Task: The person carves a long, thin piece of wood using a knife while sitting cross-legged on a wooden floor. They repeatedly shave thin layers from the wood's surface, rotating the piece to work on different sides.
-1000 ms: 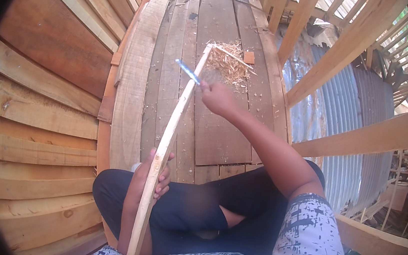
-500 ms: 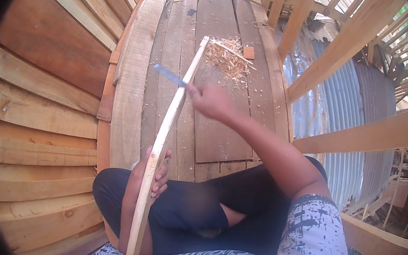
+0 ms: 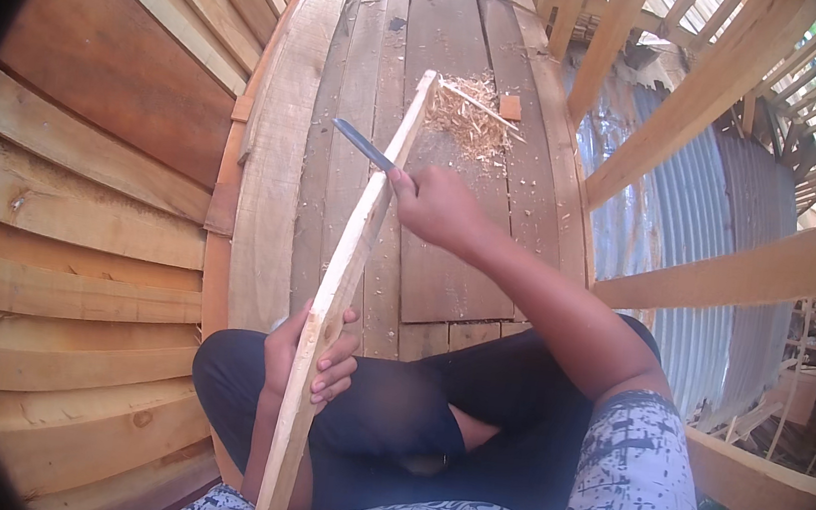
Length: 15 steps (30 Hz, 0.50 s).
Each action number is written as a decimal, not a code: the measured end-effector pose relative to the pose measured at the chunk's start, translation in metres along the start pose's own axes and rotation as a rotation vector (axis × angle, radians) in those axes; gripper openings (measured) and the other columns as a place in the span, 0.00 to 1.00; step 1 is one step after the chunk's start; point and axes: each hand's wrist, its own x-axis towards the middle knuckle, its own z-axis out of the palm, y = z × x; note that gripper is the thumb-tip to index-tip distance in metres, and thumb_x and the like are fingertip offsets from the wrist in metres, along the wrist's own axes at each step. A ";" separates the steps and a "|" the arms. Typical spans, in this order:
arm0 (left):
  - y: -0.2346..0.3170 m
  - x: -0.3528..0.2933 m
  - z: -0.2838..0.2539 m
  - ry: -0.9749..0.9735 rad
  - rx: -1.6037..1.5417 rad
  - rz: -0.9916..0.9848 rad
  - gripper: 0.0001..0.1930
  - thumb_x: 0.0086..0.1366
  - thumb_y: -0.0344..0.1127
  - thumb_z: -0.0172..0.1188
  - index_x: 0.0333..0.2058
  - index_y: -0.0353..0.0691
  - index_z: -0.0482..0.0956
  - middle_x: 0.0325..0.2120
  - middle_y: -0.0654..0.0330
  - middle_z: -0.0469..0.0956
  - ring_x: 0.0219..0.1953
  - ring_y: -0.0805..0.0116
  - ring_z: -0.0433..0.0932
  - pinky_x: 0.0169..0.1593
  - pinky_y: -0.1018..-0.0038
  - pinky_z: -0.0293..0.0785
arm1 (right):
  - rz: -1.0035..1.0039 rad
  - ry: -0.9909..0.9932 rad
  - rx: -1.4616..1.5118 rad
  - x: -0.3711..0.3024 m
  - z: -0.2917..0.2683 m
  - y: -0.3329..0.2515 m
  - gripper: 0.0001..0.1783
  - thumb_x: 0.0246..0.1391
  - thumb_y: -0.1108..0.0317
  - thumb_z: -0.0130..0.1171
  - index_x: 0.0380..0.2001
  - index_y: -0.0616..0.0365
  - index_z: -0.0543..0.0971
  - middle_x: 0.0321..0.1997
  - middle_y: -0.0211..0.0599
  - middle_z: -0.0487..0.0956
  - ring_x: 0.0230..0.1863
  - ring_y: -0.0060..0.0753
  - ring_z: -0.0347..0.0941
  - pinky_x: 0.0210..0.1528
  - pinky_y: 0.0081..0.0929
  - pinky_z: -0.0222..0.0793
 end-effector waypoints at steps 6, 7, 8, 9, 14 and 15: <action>-0.002 0.010 0.002 0.074 0.075 0.025 0.26 0.76 0.55 0.35 0.47 0.34 0.65 0.15 0.64 0.61 0.09 0.76 0.59 0.10 0.81 0.59 | 0.169 -0.035 -0.007 0.005 -0.014 0.001 0.27 0.67 0.51 0.44 0.30 0.65 0.81 0.24 0.50 0.80 0.27 0.46 0.78 0.33 0.46 0.72; -0.005 0.005 0.001 0.087 0.067 0.032 0.26 0.76 0.55 0.35 0.47 0.34 0.65 0.15 0.65 0.60 0.09 0.76 0.59 0.10 0.81 0.59 | 0.000 -0.112 0.005 -0.010 0.000 -0.008 0.28 0.67 0.50 0.44 0.30 0.65 0.81 0.24 0.50 0.79 0.27 0.46 0.78 0.33 0.46 0.72; -0.005 0.003 -0.003 0.110 0.052 0.035 0.26 0.76 0.56 0.35 0.47 0.35 0.66 0.15 0.64 0.61 0.09 0.75 0.59 0.10 0.79 0.59 | -0.001 -0.149 0.013 -0.011 0.002 -0.015 0.28 0.67 0.50 0.44 0.30 0.65 0.81 0.24 0.51 0.79 0.27 0.47 0.78 0.34 0.47 0.72; -0.002 0.004 -0.008 0.114 0.046 0.028 0.27 0.75 0.57 0.36 0.47 0.36 0.67 0.16 0.63 0.61 0.10 0.74 0.60 0.10 0.78 0.59 | 0.007 -0.167 0.014 -0.012 -0.002 -0.021 0.28 0.67 0.50 0.44 0.30 0.66 0.80 0.24 0.52 0.79 0.27 0.48 0.78 0.34 0.48 0.72; -0.003 0.009 0.007 0.137 0.150 0.039 0.26 0.76 0.56 0.36 0.47 0.33 0.65 0.15 0.65 0.60 0.09 0.77 0.58 0.09 0.82 0.58 | 0.138 0.108 0.034 0.002 -0.002 0.007 0.30 0.67 0.50 0.47 0.22 0.66 0.79 0.15 0.50 0.74 0.18 0.48 0.71 0.27 0.49 0.64; -0.001 0.004 0.008 0.146 0.186 0.059 0.26 0.76 0.56 0.36 0.47 0.33 0.65 0.15 0.65 0.60 0.09 0.77 0.58 0.09 0.82 0.58 | -0.123 0.190 0.013 -0.006 0.014 0.007 0.31 0.68 0.50 0.46 0.22 0.66 0.79 0.15 0.52 0.74 0.18 0.50 0.70 0.27 0.49 0.64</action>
